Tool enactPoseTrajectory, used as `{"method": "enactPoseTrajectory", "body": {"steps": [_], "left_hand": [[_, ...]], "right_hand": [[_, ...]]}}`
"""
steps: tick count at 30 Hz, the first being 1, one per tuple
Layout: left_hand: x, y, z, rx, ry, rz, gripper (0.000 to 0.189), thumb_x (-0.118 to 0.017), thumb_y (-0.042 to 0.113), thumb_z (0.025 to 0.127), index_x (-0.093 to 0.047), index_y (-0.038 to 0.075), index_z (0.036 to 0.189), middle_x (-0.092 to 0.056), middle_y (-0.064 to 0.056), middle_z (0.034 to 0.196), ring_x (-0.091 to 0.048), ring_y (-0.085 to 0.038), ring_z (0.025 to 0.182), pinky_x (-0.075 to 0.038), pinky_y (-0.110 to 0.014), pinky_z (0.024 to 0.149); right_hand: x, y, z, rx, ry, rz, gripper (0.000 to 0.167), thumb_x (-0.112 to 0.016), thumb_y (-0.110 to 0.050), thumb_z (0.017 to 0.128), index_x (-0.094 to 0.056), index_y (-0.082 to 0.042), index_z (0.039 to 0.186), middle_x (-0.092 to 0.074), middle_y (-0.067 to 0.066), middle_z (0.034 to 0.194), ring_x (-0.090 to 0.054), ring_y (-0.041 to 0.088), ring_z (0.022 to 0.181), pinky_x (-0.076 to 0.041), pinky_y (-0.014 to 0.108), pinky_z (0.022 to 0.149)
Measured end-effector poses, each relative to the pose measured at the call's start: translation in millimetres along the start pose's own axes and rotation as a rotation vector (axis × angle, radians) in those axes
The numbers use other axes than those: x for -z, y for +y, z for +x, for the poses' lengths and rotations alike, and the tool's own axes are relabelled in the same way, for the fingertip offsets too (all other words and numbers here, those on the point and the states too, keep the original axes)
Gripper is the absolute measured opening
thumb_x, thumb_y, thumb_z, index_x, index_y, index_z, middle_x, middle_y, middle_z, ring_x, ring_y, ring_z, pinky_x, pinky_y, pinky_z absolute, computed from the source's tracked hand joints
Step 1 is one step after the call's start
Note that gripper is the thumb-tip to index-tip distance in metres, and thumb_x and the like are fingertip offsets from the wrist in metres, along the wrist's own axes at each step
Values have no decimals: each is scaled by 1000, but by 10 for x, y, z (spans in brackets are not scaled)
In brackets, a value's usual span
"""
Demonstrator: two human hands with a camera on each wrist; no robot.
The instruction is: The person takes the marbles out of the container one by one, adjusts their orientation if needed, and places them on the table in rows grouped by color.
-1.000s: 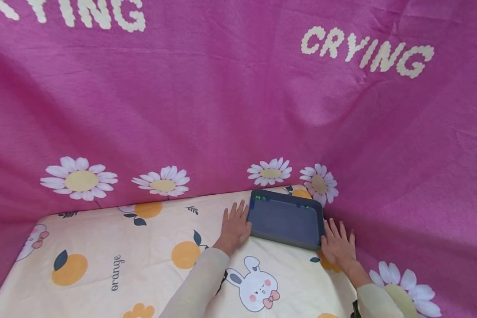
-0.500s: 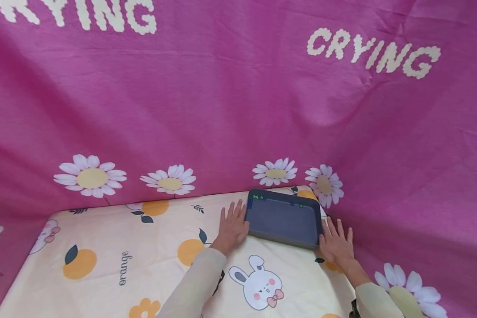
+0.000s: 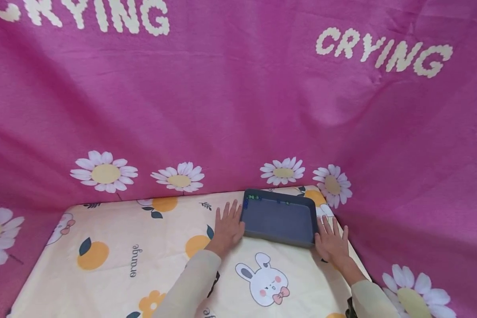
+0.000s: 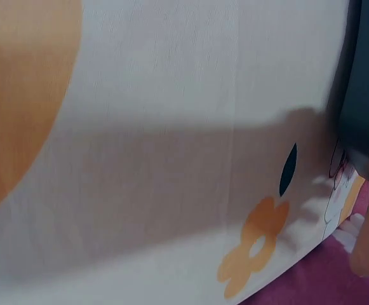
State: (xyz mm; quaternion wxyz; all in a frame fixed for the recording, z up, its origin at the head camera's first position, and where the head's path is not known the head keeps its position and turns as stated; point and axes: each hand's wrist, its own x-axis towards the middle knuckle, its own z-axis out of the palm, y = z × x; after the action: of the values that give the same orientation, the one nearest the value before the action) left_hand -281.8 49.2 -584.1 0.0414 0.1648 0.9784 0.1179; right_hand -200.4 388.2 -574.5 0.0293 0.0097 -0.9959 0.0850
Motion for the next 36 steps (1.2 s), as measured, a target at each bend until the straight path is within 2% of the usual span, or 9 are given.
{"method": "enactPoseTrajectory", "body": {"steps": [11, 18, 27, 33, 36], "left_hand": [[141, -140, -137, 51, -44, 30, 60, -30, 38, 106, -18, 16, 161, -3, -3, 168, -1, -29, 152, 0, -55, 119], [193, -260, -219, 76, -37, 36, 61, -32, 39, 106, -19, 16, 161, -5, -4, 168, -4, -30, 152, -1, -56, 118], [189, -456, -332, 129, -28, 34, 62, -34, 41, 105, -21, 17, 161, -5, -4, 168, -1, -30, 152, 2, -56, 118], [247, -568, -434, 151, -33, 44, 63, -35, 42, 105, -21, 16, 161, -4, -5, 167, 0, -30, 152, 1, -58, 118], [286, -618, -482, 148, -14, 41, 63, -36, 41, 105, -23, 15, 160, -7, -7, 167, -2, -32, 152, 0, -59, 117]], "right_hand": [[-36, -190, 48, 20, -26, -21, 56, -36, -22, 104, -30, 4, 153, -23, 25, 159, -9, 50, 146, 1, 72, 110], [-66, -318, 109, 19, -47, 11, 57, -36, -23, 104, -27, 3, 155, -22, 24, 160, -6, 49, 147, 7, 71, 110], [-133, -537, 187, 45, -49, 0, 57, -36, -23, 104, -29, 2, 154, -23, 23, 160, -9, 48, 147, 5, 71, 110], [-150, -684, 215, 63, -43, -11, 59, -37, -26, 104, -27, 0, 156, -25, 21, 160, -10, 48, 147, 3, 70, 111], [-162, -741, 232, 71, -35, -9, 59, -37, -26, 104, -27, 1, 156, -25, 21, 160, -10, 48, 147, 3, 70, 112]]}}
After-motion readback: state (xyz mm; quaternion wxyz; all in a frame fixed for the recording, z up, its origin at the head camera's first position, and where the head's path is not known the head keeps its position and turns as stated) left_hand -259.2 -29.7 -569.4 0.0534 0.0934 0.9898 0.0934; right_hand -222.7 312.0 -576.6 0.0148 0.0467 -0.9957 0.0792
